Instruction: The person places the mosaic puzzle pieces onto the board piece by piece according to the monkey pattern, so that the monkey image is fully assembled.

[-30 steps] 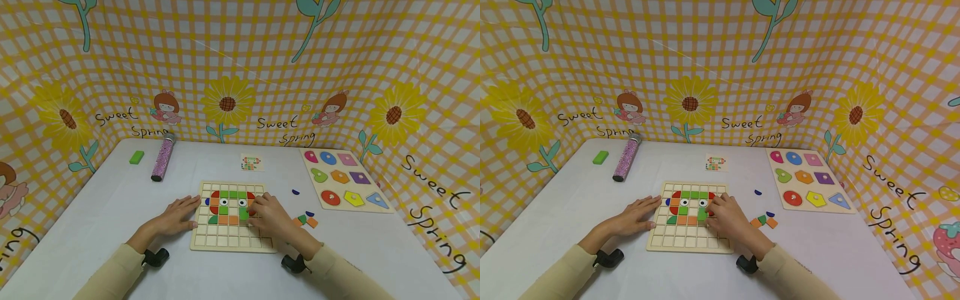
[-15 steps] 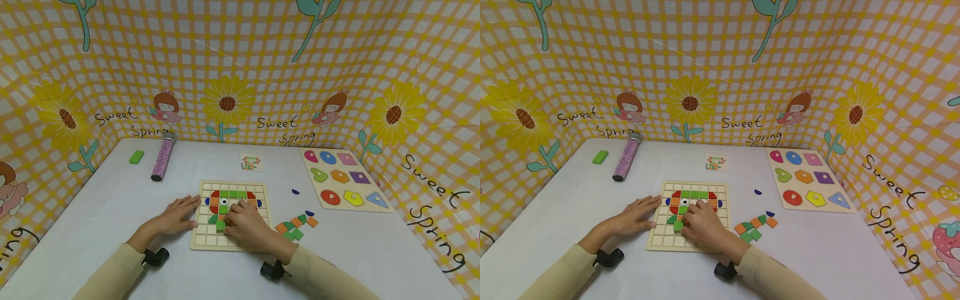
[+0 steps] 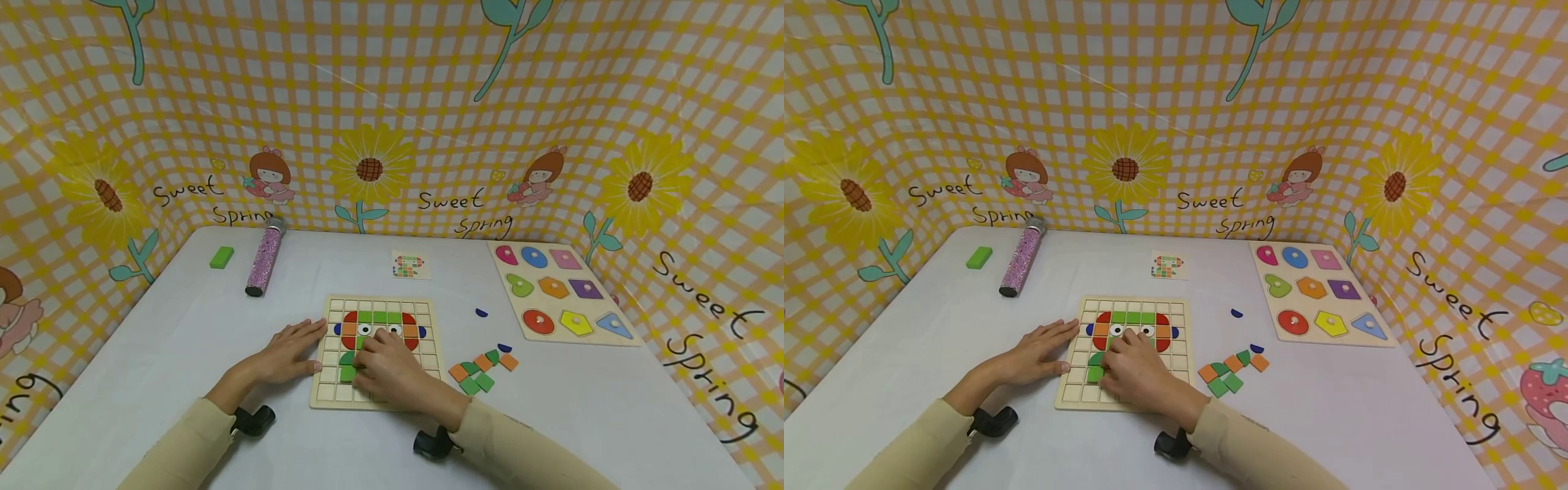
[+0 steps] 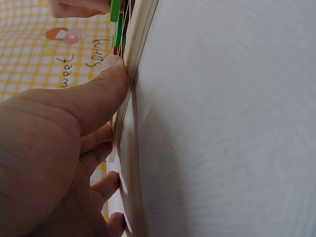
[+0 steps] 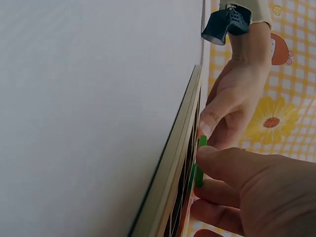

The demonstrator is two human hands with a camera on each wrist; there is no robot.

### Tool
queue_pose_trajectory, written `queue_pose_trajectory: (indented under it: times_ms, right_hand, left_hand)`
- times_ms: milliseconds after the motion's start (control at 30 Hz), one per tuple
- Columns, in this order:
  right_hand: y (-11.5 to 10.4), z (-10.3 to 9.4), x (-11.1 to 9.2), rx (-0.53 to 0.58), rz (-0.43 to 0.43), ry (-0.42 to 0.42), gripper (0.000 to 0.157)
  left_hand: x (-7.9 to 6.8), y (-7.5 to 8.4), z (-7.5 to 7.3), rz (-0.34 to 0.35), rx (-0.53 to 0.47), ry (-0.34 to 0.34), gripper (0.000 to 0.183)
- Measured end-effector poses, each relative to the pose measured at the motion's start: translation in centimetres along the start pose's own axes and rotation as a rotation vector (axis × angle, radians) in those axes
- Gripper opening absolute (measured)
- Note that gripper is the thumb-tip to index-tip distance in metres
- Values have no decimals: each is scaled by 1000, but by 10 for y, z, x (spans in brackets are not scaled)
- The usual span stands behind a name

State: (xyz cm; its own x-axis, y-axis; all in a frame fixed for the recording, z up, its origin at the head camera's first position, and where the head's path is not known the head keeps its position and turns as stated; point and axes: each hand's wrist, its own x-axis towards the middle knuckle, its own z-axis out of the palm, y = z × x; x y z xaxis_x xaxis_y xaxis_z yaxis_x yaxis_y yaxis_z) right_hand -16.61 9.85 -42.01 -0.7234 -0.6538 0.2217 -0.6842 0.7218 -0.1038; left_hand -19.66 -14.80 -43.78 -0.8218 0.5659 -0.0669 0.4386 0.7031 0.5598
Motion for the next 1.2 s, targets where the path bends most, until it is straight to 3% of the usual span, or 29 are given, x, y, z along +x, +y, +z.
queue_pose_trajectory:
  times_ms: [667, 933, 1067, 1200]
  right_hand:
    - [1, 0, -1, -17, 12, -7, 26]
    - [31, -10, -22, 65, 65, 37, 27]
    - [51, -16, -36, 31, 56, 82, 32]
    - [68, -21, -51, 11, 96, 59, 35]
  left_hand:
    - [-1, -1, 0, 9, -1, 5, 70]
    - [0, 0, 0, 10, 1, 6, 70]
    - [0, 0, 0, 0, -3, 2, 70]
    - [0, 0, 1, -8, -6, -1, 70]
